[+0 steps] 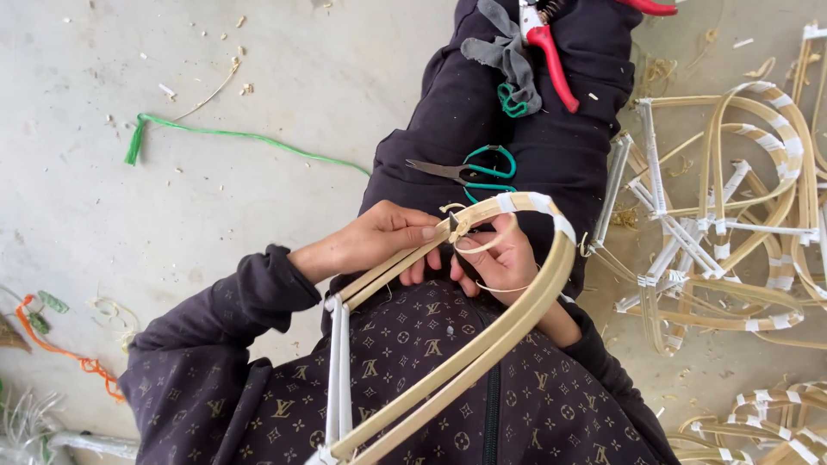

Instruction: The recorder is sitting on the floor, assembling curved bamboo or wooden slats into frames using white tape and cutting tools.

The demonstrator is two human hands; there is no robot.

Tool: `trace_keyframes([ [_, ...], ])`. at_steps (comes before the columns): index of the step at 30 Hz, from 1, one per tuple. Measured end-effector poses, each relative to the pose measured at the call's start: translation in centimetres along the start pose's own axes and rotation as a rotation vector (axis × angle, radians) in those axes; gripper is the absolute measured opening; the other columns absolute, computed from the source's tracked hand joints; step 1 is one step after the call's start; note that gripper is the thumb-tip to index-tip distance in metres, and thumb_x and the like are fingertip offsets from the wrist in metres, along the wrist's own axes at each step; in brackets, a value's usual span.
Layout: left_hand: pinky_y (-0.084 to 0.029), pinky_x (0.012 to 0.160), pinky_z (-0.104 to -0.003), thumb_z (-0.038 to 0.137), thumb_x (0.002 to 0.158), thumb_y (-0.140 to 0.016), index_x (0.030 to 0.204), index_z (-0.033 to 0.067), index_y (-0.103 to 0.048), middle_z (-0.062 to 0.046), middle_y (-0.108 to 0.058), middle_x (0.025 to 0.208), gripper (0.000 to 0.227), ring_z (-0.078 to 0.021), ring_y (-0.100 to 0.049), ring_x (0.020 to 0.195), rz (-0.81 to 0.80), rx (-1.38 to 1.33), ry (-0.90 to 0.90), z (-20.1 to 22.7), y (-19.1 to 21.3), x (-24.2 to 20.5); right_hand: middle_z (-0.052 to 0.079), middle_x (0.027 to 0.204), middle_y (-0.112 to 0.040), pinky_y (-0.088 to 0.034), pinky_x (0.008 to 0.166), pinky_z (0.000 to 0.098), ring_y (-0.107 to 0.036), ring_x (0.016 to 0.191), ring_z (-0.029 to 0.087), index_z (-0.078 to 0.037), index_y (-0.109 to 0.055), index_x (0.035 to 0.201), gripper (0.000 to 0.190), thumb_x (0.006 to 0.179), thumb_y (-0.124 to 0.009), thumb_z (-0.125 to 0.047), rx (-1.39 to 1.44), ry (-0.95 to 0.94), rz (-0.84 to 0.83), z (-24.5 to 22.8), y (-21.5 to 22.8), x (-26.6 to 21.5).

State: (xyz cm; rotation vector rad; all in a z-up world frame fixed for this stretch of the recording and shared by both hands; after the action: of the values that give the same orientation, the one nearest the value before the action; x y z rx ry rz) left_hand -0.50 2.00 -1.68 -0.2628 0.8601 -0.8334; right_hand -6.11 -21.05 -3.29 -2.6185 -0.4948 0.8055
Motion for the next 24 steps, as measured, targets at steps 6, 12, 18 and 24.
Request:
trace_keyframes([
  [6,-0.050,0.043,-0.022,0.022,0.107,-0.051,0.122,-0.0017,-0.069,-0.009,-0.074,0.088,0.033,-0.0083,-0.060,0.053,0.093,-0.027,-0.011,0.4,-0.6,1.0,0.024,0.094,-0.063,-0.050,0.064,0.0341,-0.065,0.074,0.022,0.002,-0.049,0.129,0.020,0.111,-0.048,-0.008,-0.379,0.558,-0.041,0.0,0.7,-0.2],
  [12,-0.065,0.070,-0.024,0.019,0.112,-0.050,0.125,-0.0057,-0.068,-0.013,-0.077,0.101,0.033,-0.0094,-0.076,0.079,0.032,-0.034,-0.089,-1.5,0.4,1.6,0.019,0.096,-0.066,-0.058,0.063,0.0296,-0.068,0.078,0.018,0.002,-0.039,0.138,0.044,0.103,-0.063,-0.013,-0.318,0.402,-0.052,1.0,1.4,-0.3],
  [18,-0.053,0.049,-0.022,0.017,0.110,-0.048,0.107,-0.0055,-0.070,-0.007,-0.071,0.081,0.032,-0.0072,-0.065,0.057,0.113,0.125,-0.007,0.6,-1.0,1.3,0.011,0.079,-0.066,-0.052,0.054,0.0247,-0.063,0.062,0.012,-0.001,-0.039,0.132,0.030,0.109,-0.054,-0.012,-0.085,0.100,-0.049,1.4,1.6,-0.4],
  [24,-0.045,0.042,-0.021,0.018,0.106,-0.049,0.101,0.0042,-0.071,0.000,-0.062,0.068,0.027,-0.0044,-0.056,0.048,0.171,0.266,0.021,2.0,-2.2,0.5,0.013,0.072,-0.066,-0.045,0.044,0.0243,-0.057,0.047,0.013,0.001,-0.046,0.125,0.023,0.105,-0.052,-0.008,-0.009,-0.007,-0.090,-0.2,0.4,-0.2],
])
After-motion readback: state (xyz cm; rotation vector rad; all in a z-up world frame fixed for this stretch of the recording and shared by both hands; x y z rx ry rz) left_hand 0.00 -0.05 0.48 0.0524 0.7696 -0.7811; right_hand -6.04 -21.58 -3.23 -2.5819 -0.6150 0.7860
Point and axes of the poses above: each hand's wrist, its own x-axis towards the middle knuckle, its own y-axis out of the back of the hand, z = x × y, the point moved 1 cm from there along x, towards the middle knuckle
